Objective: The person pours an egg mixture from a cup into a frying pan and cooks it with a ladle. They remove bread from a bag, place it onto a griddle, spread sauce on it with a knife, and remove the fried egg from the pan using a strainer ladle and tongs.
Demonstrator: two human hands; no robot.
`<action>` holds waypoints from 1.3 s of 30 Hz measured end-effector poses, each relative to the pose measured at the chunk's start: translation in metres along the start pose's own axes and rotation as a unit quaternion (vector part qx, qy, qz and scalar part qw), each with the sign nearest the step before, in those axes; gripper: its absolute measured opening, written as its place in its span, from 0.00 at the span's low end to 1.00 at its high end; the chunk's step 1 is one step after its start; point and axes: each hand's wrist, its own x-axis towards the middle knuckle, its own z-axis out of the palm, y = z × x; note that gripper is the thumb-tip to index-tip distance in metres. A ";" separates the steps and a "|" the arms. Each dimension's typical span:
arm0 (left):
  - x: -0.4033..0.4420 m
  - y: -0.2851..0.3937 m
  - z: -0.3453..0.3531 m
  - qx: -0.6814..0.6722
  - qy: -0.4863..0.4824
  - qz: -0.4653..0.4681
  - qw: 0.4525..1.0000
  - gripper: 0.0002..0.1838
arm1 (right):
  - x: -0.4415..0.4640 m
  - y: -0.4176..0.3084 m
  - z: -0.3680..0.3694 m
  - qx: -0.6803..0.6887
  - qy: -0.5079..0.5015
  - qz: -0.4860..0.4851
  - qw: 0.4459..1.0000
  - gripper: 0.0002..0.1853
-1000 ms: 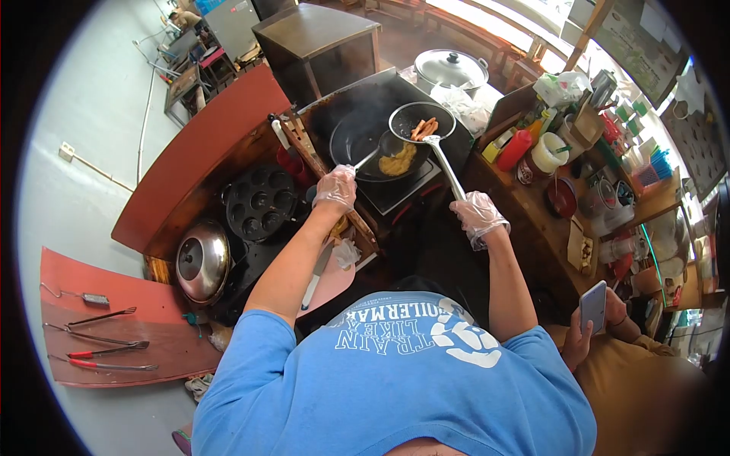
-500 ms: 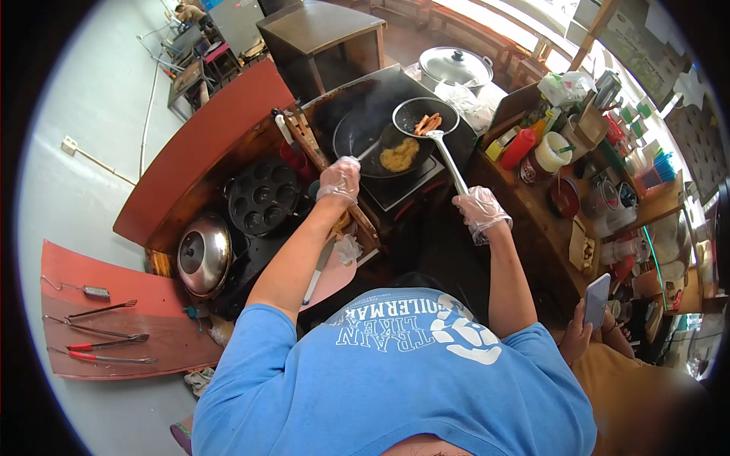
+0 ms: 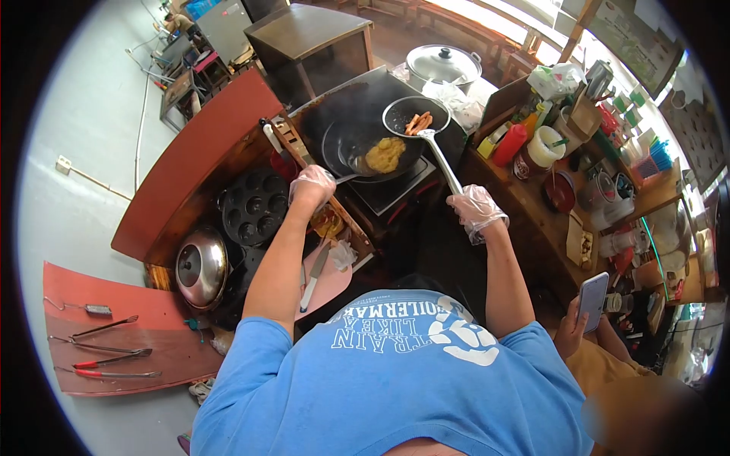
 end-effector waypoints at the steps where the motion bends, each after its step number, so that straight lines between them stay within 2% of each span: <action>1: -0.005 0.009 -0.006 -0.034 -0.013 0.001 0.999 0.11 | 0.000 0.000 -0.002 -0.016 -0.005 -0.002 1.000 0.14; 2: -0.010 0.019 -0.011 -0.069 -0.025 0.001 0.997 0.11 | 0.001 0.002 -0.004 -0.016 -0.005 -0.002 1.000 0.14; 4: 0.010 0.016 0.034 0.183 0.053 0.131 0.973 0.10 | 0.004 0.004 -0.007 -0.012 -0.005 0.000 1.000 0.15; 5: 0.019 0.022 0.034 0.197 0.001 0.149 0.969 0.11 | 0.004 0.004 -0.009 -0.014 -0.004 -0.002 1.000 0.15; 8: 0.031 0.045 0.040 0.172 0.007 0.099 0.980 0.09 | 0.003 0.002 -0.016 -0.030 -0.011 0.002 0.999 0.15; 9: 0.034 0.053 0.038 0.136 -0.011 0.062 0.989 0.12 | 0.002 0.002 -0.018 -0.033 -0.011 0.000 0.999 0.15; 12: 0.044 0.069 0.039 0.109 -0.021 0.035 0.993 0.13 | -0.003 -0.002 -0.023 -0.024 -0.013 0.007 1.000 0.15; 14: 0.050 0.074 0.043 0.110 -0.027 0.037 0.993 0.09 | -0.004 -0.002 -0.027 -0.036 -0.008 0.017 0.999 0.15; 16: 0.064 0.078 0.059 0.002 0.029 -0.039 0.999 0.10 | -0.007 -0.003 -0.029 -0.043 -0.007 0.016 0.999 0.15; 17: 0.069 0.079 0.066 0.054 0.049 -0.024 0.997 0.10 | -0.006 -0.001 -0.030 -0.057 -0.001 0.014 0.998 0.15; 21: 0.079 0.076 0.086 0.090 0.124 0.003 0.988 0.09 | -0.009 0.002 -0.033 -0.066 0.000 0.003 0.998 0.15; 22: 0.081 0.074 0.089 0.090 0.122 0.001 0.988 0.09 | -0.010 0.001 -0.034 -0.071 0.001 0.005 0.997 0.16; 24: 0.073 0.073 0.078 0.178 0.118 0.063 0.975 0.08 | -0.010 0.000 -0.036 -0.083 -0.004 0.004 0.996 0.16; 28: 0.062 0.065 0.047 0.142 0.056 0.058 0.987 0.09 | -0.014 -0.003 -0.036 -0.075 0.001 -0.005 0.997 0.16; 30: 0.069 0.055 0.055 0.137 0.023 0.057 0.989 0.09 | -0.010 0.002 -0.035 -0.092 0.000 -0.011 0.996 0.15; 32: 0.072 0.049 0.066 0.146 0.038 0.071 0.986 0.07 | -0.011 0.003 -0.034 -0.071 0.012 -0.008 0.997 0.15; 34: 0.068 0.044 0.067 0.116 0.073 0.047 0.989 0.07 | -0.015 0.001 -0.034 -0.074 0.015 -0.017 0.997 0.15; 35: 0.067 0.038 0.069 0.141 0.103 0.053 0.983 0.02 | -0.017 -0.002 -0.034 -0.079 0.020 -0.011 0.997 0.15; 37: 0.062 0.023 0.073 0.191 0.164 0.063 0.966 0.10 | -0.018 -0.004 -0.033 -0.083 0.026 -0.001 0.996 0.15; 39: 0.059 0.011 0.078 0.147 0.162 0.034 0.975 0.10 | -0.013 0.001 -0.030 -0.103 0.021 -0.009 0.994 0.16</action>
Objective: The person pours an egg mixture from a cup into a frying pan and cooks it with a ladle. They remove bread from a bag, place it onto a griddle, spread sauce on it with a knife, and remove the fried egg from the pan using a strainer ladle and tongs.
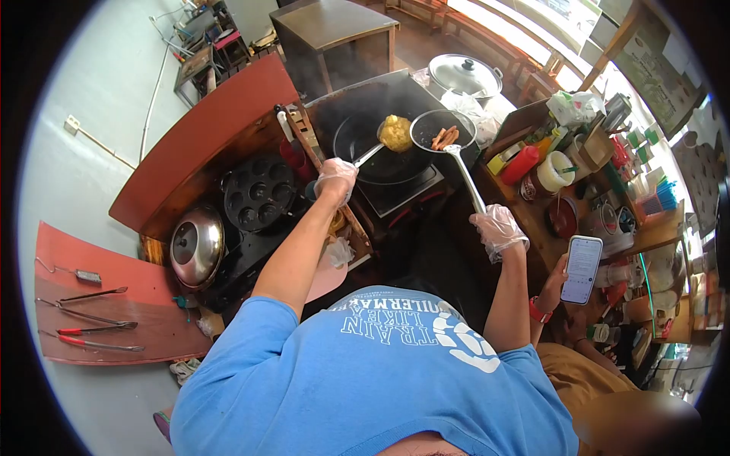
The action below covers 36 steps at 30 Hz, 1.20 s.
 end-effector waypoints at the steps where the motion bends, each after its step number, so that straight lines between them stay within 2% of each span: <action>1: -0.002 -0.006 0.003 -0.041 -0.005 -0.035 0.999 0.12 | 0.002 0.002 0.002 -0.020 -0.003 -0.008 1.000 0.17; 2: 0.004 -0.011 0.032 -0.099 0.019 -0.068 0.993 0.13 | 0.002 0.001 0.005 -0.019 -0.002 -0.008 1.000 0.17; 3: 0.002 -0.017 0.031 -0.098 0.020 -0.067 0.993 0.13 | 0.003 0.000 0.007 -0.015 -0.014 0.001 1.000 0.17; 5: -0.004 -0.026 0.027 -0.169 -0.004 -0.129 0.977 0.13 | 0.007 0.003 0.014 -0.011 -0.025 0.009 1.000 0.18; 6: -0.009 -0.032 0.020 -0.203 0.015 -0.138 0.969 0.16 | 0.012 0.007 0.019 -0.074 -0.032 -0.046 0.996 0.17; 7: -0.016 -0.035 0.013 -0.202 0.015 -0.137 0.970 0.16 | 0.016 0.010 0.023 -0.137 -0.039 -0.101 0.985 0.17; 8: -0.023 -0.039 0.005 -0.185 0.034 -0.131 0.973 0.17 | 0.009 -0.006 0.023 -0.111 -0.054 -0.006 0.992 0.14; 9: -0.028 -0.042 0.000 -0.167 0.053 -0.125 0.977 0.17 | 0.010 -0.007 0.026 -0.110 -0.053 -0.006 0.992 0.14; 11: -0.030 -0.051 0.009 -0.117 0.050 -0.105 0.986 0.18 | 0.012 -0.006 0.032 -0.167 -0.069 -0.080 0.980 0.13; 13: -0.021 -0.060 0.053 -0.229 0.073 -0.131 0.962 0.18 | 0.015 -0.006 0.036 -0.175 -0.079 -0.081 0.978 0.13; 15: -0.025 -0.061 0.045 -0.280 0.114 -0.136 0.944 0.16 | 0.011 -0.015 0.038 -0.183 -0.094 -0.065 0.977 0.11; 17: -0.035 -0.060 0.022 -0.414 0.149 -0.201 0.875 0.07 | 0.012 -0.020 0.042 -0.187 -0.103 -0.044 0.976 0.11; 18: -0.037 -0.062 0.014 -0.356 0.152 -0.156 0.909 0.06 | 0.015 -0.018 0.046 -0.196 -0.106 -0.055 0.973 0.11; 19: -0.036 -0.062 0.014 -0.357 0.151 -0.155 0.909 0.06 | 0.017 -0.018 0.049 -0.199 -0.108 -0.055 0.972 0.11; 21: -0.034 -0.065 0.016 -0.508 0.167 -0.213 0.817 0.12 | 0.018 -0.020 0.054 -0.202 -0.111 -0.054 0.972 0.11; 25: -0.037 -0.060 -0.003 -0.507 0.175 -0.211 0.817 0.11 | 0.030 -0.010 0.067 -0.210 -0.114 -0.070 0.968 0.11; 27: -0.038 -0.057 -0.008 -0.652 0.195 -0.141 0.719 0.09 | 0.035 -0.004 0.073 -0.329 -0.101 -0.176 0.922 0.11; 28: -0.039 -0.054 -0.012 -0.652 0.195 -0.141 0.719 0.09 | 0.047 0.017 0.083 -0.331 -0.044 -0.275 0.901 0.16; 29: -0.043 -0.050 -0.025 -0.745 0.169 -0.140 0.630 0.06 | 0.044 0.015 0.083 -0.331 -0.043 -0.275 0.902 0.16; 30: -0.043 -0.046 -0.033 -0.825 0.139 -0.136 0.530 0.04 | 0.039 0.008 0.083 -0.277 -0.053 -0.230 0.931 0.16; 31: -0.042 -0.042 -0.038 -0.825 0.139 -0.136 0.530 0.04 | 0.036 0.003 0.084 -0.221 -0.062 -0.185 0.956 0.16; 33: -0.038 -0.035 -0.046 -0.844 0.082 -0.205 0.489 0.04 | 0.042 0.011 0.093 -0.225 -0.054 -0.201 0.952 0.17; 34: -0.034 -0.032 -0.051 -0.817 0.042 -0.250 0.518 0.04 | 0.046 0.014 0.098 -0.187 -0.057 -0.159 0.968 0.16; 35: -0.023 -0.037 -0.024 -0.817 0.042 -0.249 0.518 0.04 | 0.050 0.018 0.102 -0.147 -0.059 -0.117 0.981 0.15; 36: -0.003 -0.045 0.028 -0.811 -0.007 -0.242 0.533 0.04 | 0.052 0.022 0.104 -0.103 -0.058 -0.106 0.987 0.17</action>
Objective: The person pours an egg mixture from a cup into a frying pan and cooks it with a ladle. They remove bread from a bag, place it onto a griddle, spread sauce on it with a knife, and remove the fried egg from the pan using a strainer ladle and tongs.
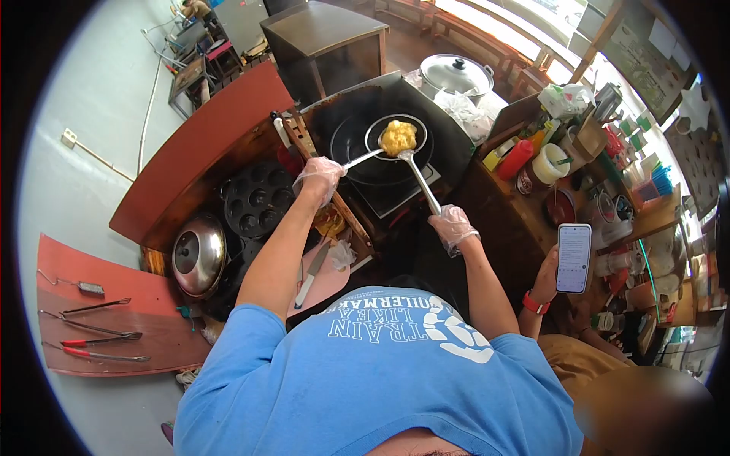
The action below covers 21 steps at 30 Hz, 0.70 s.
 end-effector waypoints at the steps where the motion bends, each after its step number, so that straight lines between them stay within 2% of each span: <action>1: 0.030 -0.018 -0.007 0.028 -0.030 -0.033 0.999 0.04 | -0.002 0.000 0.000 0.001 0.001 0.001 1.000 0.17; 2: 0.005 0.024 0.008 0.461 -0.067 0.101 0.879 0.02 | -0.005 -0.002 0.000 0.020 -0.004 0.012 1.000 0.17; 3: -0.040 0.085 0.030 0.784 -0.074 0.186 0.588 0.03 | -0.007 -0.002 0.000 0.038 -0.009 0.024 0.999 0.17; 4: -0.055 0.116 0.041 0.829 -0.092 0.200 0.515 0.06 | -0.003 0.006 0.007 0.028 0.006 0.012 1.000 0.18; 6: -0.047 0.145 0.050 0.861 -0.115 0.192 0.456 0.11 | -0.009 0.004 0.008 0.054 0.001 0.029 0.998 0.18; 7: -0.053 0.173 0.063 0.840 -0.147 0.145 0.502 0.12 | -0.011 0.003 0.009 0.078 -0.004 0.045 0.996 0.18; 9: -0.040 0.195 0.082 0.746 -0.024 0.072 0.662 0.15 | -0.009 0.005 0.016 0.072 0.000 0.035 0.997 0.18; 11: -0.038 0.219 0.093 0.712 0.021 0.072 0.698 0.16 | -0.004 0.009 0.024 0.065 0.007 0.025 0.998 0.18; 12: -0.038 0.235 0.098 0.745 -0.034 0.082 0.661 0.17 | -0.001 0.011 0.027 0.061 0.010 0.017 0.998 0.18; 13: -0.044 0.244 0.101 0.745 -0.034 0.084 0.661 0.17 | 0.001 0.013 0.030 0.057 0.013 0.009 0.998 0.18; 14: -0.062 0.261 0.108 0.727 -0.020 0.069 0.683 0.17 | -0.001 0.009 0.027 0.051 0.020 0.011 0.998 0.17; 15: -0.070 0.273 0.114 0.706 -0.004 0.056 0.706 0.18 | 0.007 0.020 0.032 -0.177 0.023 -0.163 0.970 0.16; 16: -0.048 0.256 0.106 0.685 0.029 0.131 0.716 0.16 | 0.014 0.029 0.038 -0.172 0.030 -0.154 0.972 0.16; 17: -0.028 0.240 0.098 0.686 0.042 0.186 0.702 0.15 | 0.016 0.030 0.039 -0.167 0.040 -0.148 0.974 0.16; 18: -0.033 0.240 0.097 0.678 0.055 0.193 0.707 0.15 | 0.019 0.029 0.039 -0.141 0.036 -0.122 0.982 0.16; 19: -0.045 0.236 0.095 0.670 0.067 0.198 0.712 0.16 | 0.004 0.004 0.021 -0.040 0.025 -0.022 0.999 0.16; 21: -0.060 0.232 0.092 0.679 0.061 0.138 0.718 0.15 | 0.002 -0.009 0.012 -0.019 0.006 -0.012 1.000 0.16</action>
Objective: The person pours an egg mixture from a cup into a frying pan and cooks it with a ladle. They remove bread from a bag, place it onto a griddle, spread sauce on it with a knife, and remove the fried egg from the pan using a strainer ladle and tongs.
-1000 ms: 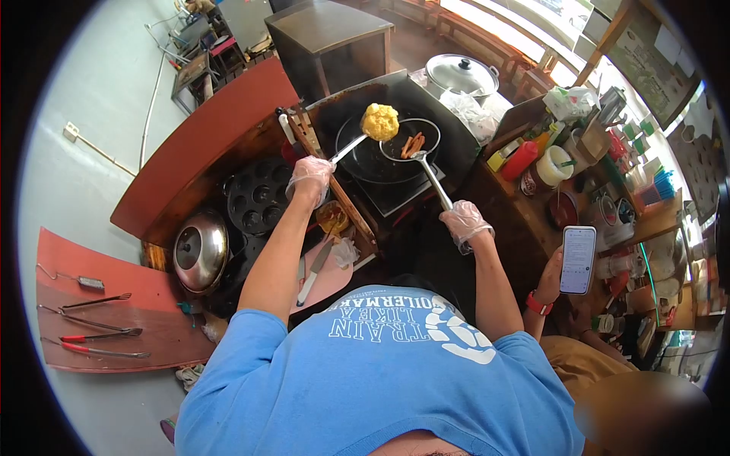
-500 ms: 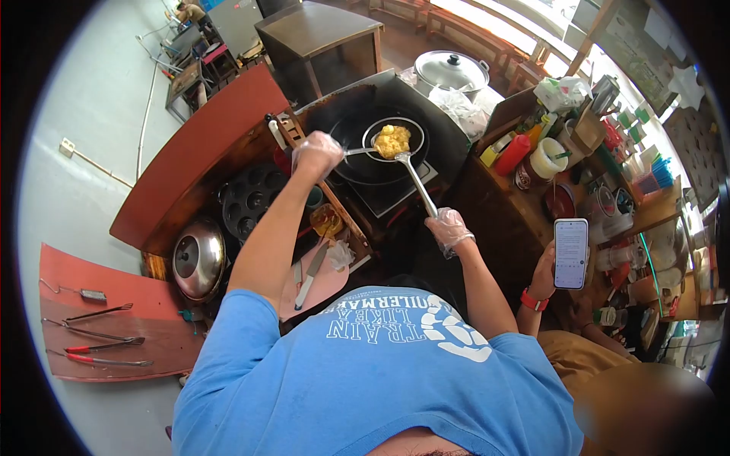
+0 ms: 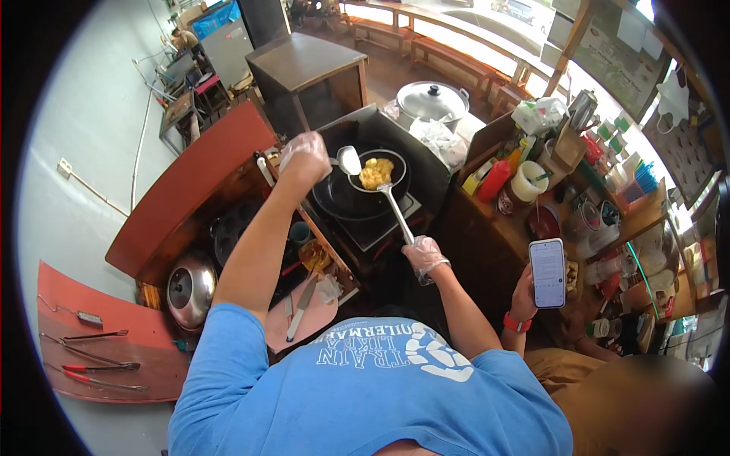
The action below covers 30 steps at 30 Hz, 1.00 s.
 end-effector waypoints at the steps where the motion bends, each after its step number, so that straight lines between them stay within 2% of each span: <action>1: -0.001 -0.013 0.021 0.034 0.061 0.034 0.997 0.14 | 0.004 -0.006 -0.002 0.036 -0.011 0.034 0.999 0.15; 2: 0.001 -0.031 0.053 0.069 0.121 0.067 0.988 0.14 | 0.014 0.000 0.007 -0.007 -0.002 0.005 1.000 0.14; 4: -0.002 -0.055 0.101 0.081 0.130 0.075 0.985 0.06 | 0.038 0.014 0.028 -0.109 -0.005 -0.065 0.992 0.10; 5: -0.020 -0.050 0.099 0.043 0.115 0.030 0.992 0.06 | 0.052 0.023 0.041 -0.181 -0.007 -0.114 0.977 0.08; 6: -0.037 -0.045 0.095 0.004 0.099 -0.015 0.995 0.07 | 0.052 0.020 0.040 -0.182 -0.004 -0.118 0.976 0.08; 9: -0.050 -0.050 0.134 0.046 0.119 -0.036 0.991 0.06 | 0.056 0.015 0.049 -0.254 0.014 -0.187 0.949 0.09; 10: -0.056 -0.051 0.140 -0.001 0.108 -0.049 0.993 0.07 | 0.062 0.018 0.056 -0.252 0.008 -0.188 0.949 0.09; 12: -0.060 -0.048 0.146 -0.040 0.071 -0.069 0.994 0.08 | 0.072 0.023 0.069 -0.035 0.000 -0.070 0.997 0.08; 13: -0.061 -0.045 0.148 -0.066 0.060 -0.083 0.993 0.09 | 0.069 0.022 0.066 -0.140 0.009 -0.164 0.976 0.07; 14: -0.063 -0.042 0.147 -0.092 0.047 -0.099 0.990 0.10 | 0.059 0.013 0.057 -0.059 -0.007 -0.161 0.985 0.05; 15: -0.062 -0.041 0.150 -0.124 0.050 -0.095 0.986 0.12 | 0.073 0.022 0.071 0.104 -0.028 -0.108 0.988 0.06; 16: -0.063 -0.041 0.153 -0.146 0.032 -0.093 0.984 0.13 | 0.085 0.032 0.085 0.155 -0.034 -0.087 0.983 0.06; 17: -0.051 -0.051 0.187 -0.109 0.053 -0.060 0.991 0.13 | 0.093 0.037 0.094 0.207 -0.038 -0.065 0.975 0.07; 19: -0.048 -0.057 0.212 -0.018 0.033 0.028 0.999 0.14 | 0.042 -0.031 0.033 0.405 -0.091 0.146 0.898 0.08; 20: -0.056 -0.044 0.188 0.035 -0.008 0.081 0.996 0.15 | 0.040 -0.034 0.031 0.401 -0.098 0.145 0.899 0.08; 22: -0.067 -0.030 0.179 -0.157 0.024 -0.055 0.986 0.19 | 0.040 -0.037 0.028 0.524 -0.158 0.168 0.820 0.11; 23: -0.064 -0.035 0.210 -0.203 0.069 -0.088 0.973 0.19 | 0.033 -0.048 0.031 0.482 -0.101 0.156 0.857 0.14; 24: -0.071 -0.027 0.185 -0.224 -0.007 -0.138 0.965 0.20 | 0.038 -0.040 0.038 0.514 -0.129 0.139 0.836 0.15; 27: -0.107 -0.033 0.148 -0.201 -0.006 -0.082 0.976 0.25 | 0.028 -0.052 0.041 0.428 -0.105 0.136 0.887 0.13; 28: -0.110 -0.041 0.158 -0.193 0.022 -0.083 0.978 0.27 | 0.023 -0.055 0.039 0.430 -0.114 0.139 0.885 0.13; 29: -0.129 -0.048 0.132 -0.204 0.010 -0.093 0.974 0.27 | 0.028 -0.042 0.048 0.436 -0.113 0.132 0.883 0.12; 30: -0.143 -0.061 0.134 -0.213 0.071 -0.102 0.969 0.26 | 0.031 -0.034 0.051 0.442 -0.120 0.138 0.878 0.10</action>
